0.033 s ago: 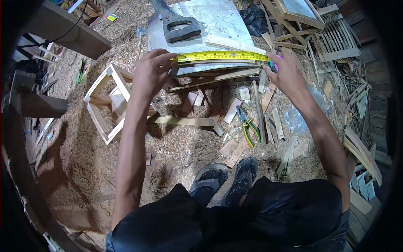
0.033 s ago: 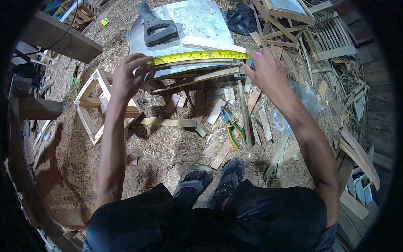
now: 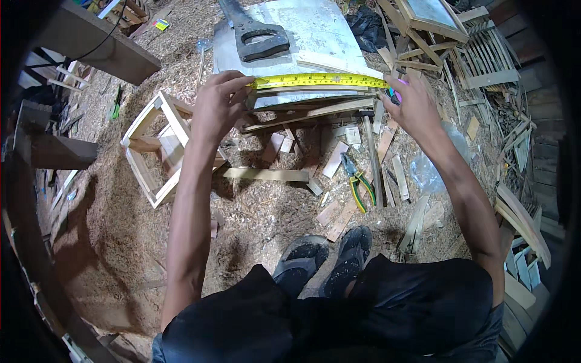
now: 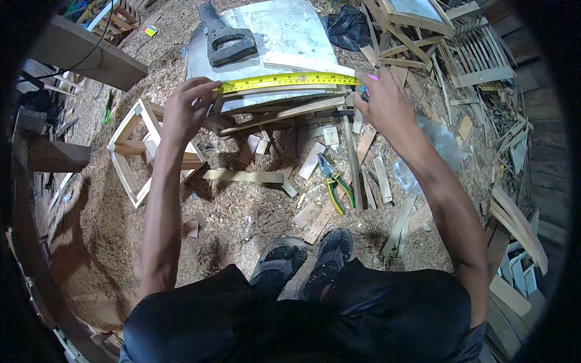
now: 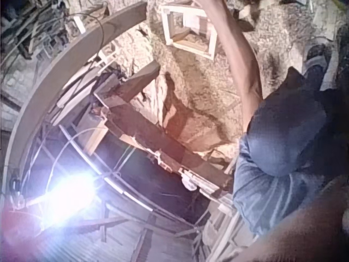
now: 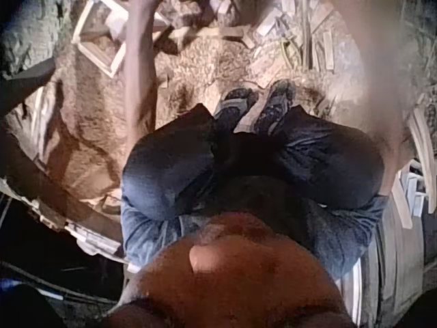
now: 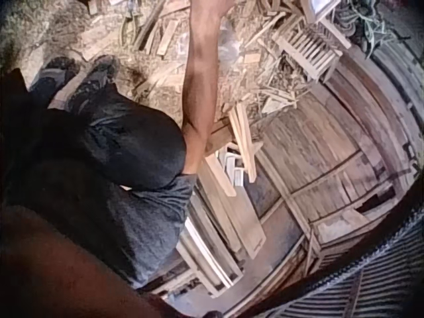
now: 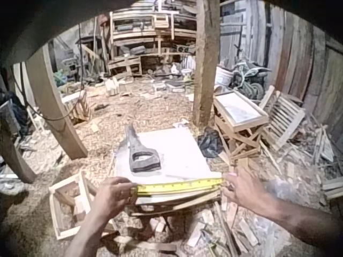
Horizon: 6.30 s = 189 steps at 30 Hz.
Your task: Measuring a piece of wood with a tape measure, marking it, and then sawing it to length using a hand saw.
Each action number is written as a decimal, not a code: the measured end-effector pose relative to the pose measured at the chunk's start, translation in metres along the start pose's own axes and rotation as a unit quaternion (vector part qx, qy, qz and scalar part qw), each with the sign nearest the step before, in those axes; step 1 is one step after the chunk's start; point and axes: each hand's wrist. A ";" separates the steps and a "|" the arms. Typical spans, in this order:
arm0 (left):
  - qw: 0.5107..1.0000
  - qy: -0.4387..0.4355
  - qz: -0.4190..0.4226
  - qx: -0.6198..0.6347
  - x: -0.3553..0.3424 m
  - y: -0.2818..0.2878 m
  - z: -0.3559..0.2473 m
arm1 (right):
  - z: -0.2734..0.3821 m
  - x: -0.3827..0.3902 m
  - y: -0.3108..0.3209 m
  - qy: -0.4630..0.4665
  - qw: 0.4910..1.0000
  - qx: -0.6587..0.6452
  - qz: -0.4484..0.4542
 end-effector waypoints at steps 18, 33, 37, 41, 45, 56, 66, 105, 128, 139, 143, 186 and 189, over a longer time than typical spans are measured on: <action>0.993 0.019 -0.089 0.080 0.012 -0.023 0.004 | -0.003 0.007 -0.005 0.008 1.000 0.011 -0.026; 0.988 0.025 -0.102 0.113 0.012 -0.024 0.004 | -0.003 0.007 -0.002 -0.001 0.999 -0.030 -0.042; 0.985 0.055 -0.093 0.132 0.013 -0.023 0.006 | -0.003 0.008 -0.004 0.004 0.998 -0.033 -0.051; 0.982 0.098 -0.055 0.154 0.005 -0.015 0.005 | -0.003 0.006 -0.005 0.007 0.998 -0.034 -0.051; 0.980 0.132 -0.005 0.146 0.000 -0.012 0.003 | -0.004 0.007 -0.004 0.006 0.998 -0.035 -0.049; 0.978 0.128 -0.032 0.161 0.003 -0.017 0.009 | -0.005 0.005 -0.003 0.023 0.998 -0.037 -0.050; 0.983 0.125 -0.002 0.136 0.000 -0.009 -0.004 | 0.002 -0.029 0.038 0.026 0.990 -0.068 0.121; 0.997 -0.040 -0.058 -0.042 0.010 -0.013 -0.007 | -0.005 -0.016 0.011 -0.032 0.997 -0.055 0.049; 0.936 -0.153 0.220 0.228 0.103 -0.222 -0.211 | -0.064 0.244 -0.083 -0.438 0.821 -0.365 -0.032; 0.936 -0.221 0.262 0.081 0.108 -0.293 -0.223 | -0.052 0.276 -0.090 -0.493 0.804 -0.332 -0.033; 0.926 -0.272 0.254 0.053 0.103 -0.294 -0.217 | -0.050 0.269 -0.090 -0.457 0.825 -0.331 -0.020; 0.824 0.273 0.080 0.490 0.009 -0.012 -0.102 | 0.119 -0.024 0.057 0.162 0.943 -0.230 0.179; 0.875 0.282 0.105 0.380 0.005 -0.004 -0.089 | 0.112 -0.034 0.067 0.106 0.934 -0.230 0.251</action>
Point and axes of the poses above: each hand's wrist, its own x-axis away from the middle knuckle, its own y-axis out of the back of the hand, z = x × y, and after that the axes turned 8 degrees about -z, right-handed
